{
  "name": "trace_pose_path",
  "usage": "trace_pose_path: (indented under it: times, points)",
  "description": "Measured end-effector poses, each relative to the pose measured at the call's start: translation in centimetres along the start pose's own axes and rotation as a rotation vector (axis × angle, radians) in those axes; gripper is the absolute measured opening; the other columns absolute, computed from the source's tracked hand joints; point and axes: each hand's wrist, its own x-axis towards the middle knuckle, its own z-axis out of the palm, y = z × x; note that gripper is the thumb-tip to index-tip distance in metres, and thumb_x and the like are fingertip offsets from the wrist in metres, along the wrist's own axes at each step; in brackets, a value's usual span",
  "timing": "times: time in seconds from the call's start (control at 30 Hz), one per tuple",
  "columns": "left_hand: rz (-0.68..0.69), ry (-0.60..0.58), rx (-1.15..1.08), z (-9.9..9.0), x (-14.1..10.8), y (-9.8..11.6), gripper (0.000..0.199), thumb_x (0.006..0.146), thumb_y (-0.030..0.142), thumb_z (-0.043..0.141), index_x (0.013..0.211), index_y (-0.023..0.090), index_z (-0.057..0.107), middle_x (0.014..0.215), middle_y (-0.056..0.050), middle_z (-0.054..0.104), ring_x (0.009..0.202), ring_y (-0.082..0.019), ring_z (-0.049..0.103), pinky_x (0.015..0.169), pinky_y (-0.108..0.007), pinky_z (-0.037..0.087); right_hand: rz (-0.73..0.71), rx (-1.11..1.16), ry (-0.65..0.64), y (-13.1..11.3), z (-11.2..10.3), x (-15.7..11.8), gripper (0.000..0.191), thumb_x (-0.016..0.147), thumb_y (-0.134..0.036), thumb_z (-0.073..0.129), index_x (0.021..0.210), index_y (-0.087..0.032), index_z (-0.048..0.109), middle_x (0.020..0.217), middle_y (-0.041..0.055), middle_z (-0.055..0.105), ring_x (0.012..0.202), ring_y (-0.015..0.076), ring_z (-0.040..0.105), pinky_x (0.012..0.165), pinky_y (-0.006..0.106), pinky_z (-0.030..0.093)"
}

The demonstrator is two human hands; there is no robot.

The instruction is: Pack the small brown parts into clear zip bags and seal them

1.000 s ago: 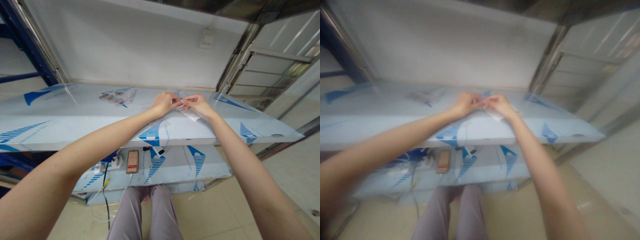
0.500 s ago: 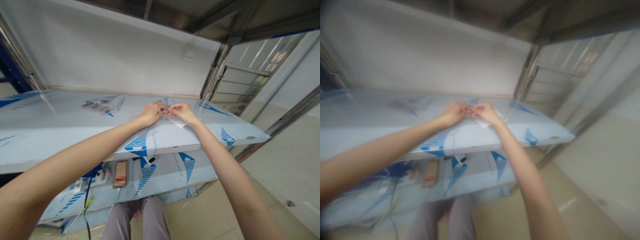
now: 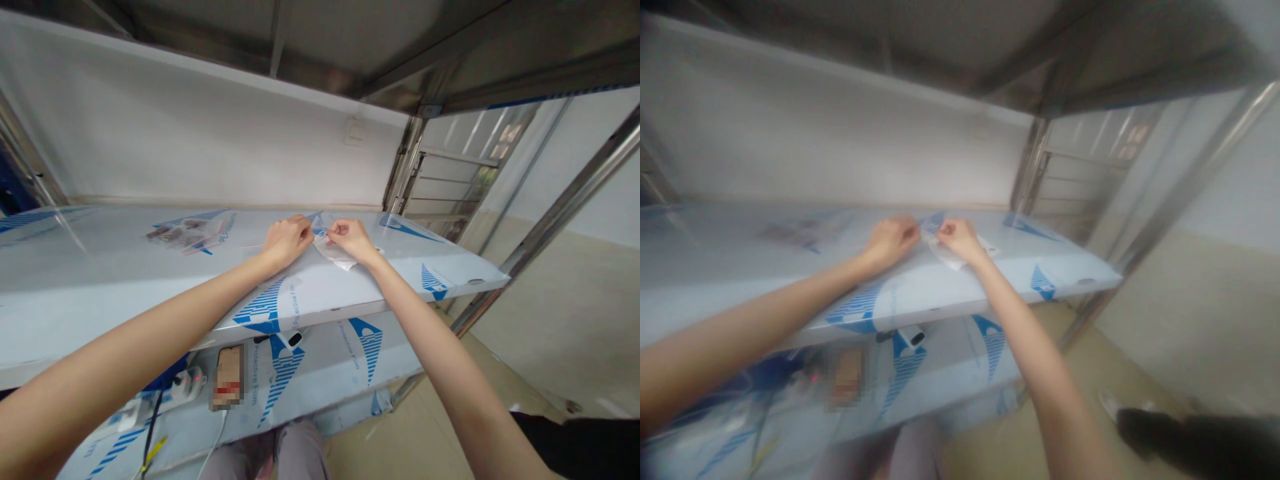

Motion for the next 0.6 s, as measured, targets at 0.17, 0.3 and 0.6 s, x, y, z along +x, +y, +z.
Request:
trace_pose_path:
  times: [0.17, 0.3, 0.6]
  points:
    - [0.092, -0.042, 0.031, -0.3, -0.5, 0.2, 0.029, 0.086, 0.029, 0.036, 0.086, 0.017, 0.063, 0.086, -0.006, 0.066, 0.072, -0.017, 0.06, 0.058, -0.025, 0.036, -0.104, 0.021, -0.09, -0.2, 0.2, -0.2, 0.012, 0.077, -0.02, 0.054, 0.082, -0.017, 0.064, 0.079, 0.0037, 0.068, 0.069, 0.014, 0.062, 0.069, 0.026, 0.046]
    - [0.179, -0.064, 0.056, -0.2, -0.7, 0.9, 0.031, 0.087, 0.027, 0.034, 0.091, 0.017, 0.063, 0.089, -0.007, 0.066, 0.074, -0.017, 0.06, 0.062, -0.027, 0.04, -0.074, -0.117, -0.144, -0.3, 0.3, -0.3, 0.023, 0.077, -0.019, 0.054, 0.097, -0.018, 0.065, 0.074, 0.0026, 0.067, 0.065, 0.0143, 0.06, 0.066, 0.026, 0.044]
    - [0.404, 0.173, 0.118, -0.1, -0.5, 0.1, 0.038, 0.085, 0.033, 0.041, 0.118, 0.017, 0.053, 0.126, -0.013, 0.053, 0.114, -0.027, 0.048, 0.103, -0.049, 0.028, 0.017, 0.067, -0.12, 0.6, 0.5, 0.2, 0.027, 0.072, -0.009, 0.047, 0.089, -0.016, 0.067, 0.073, 0.0015, 0.067, 0.049, 0.0099, 0.051, 0.055, 0.023, 0.041]
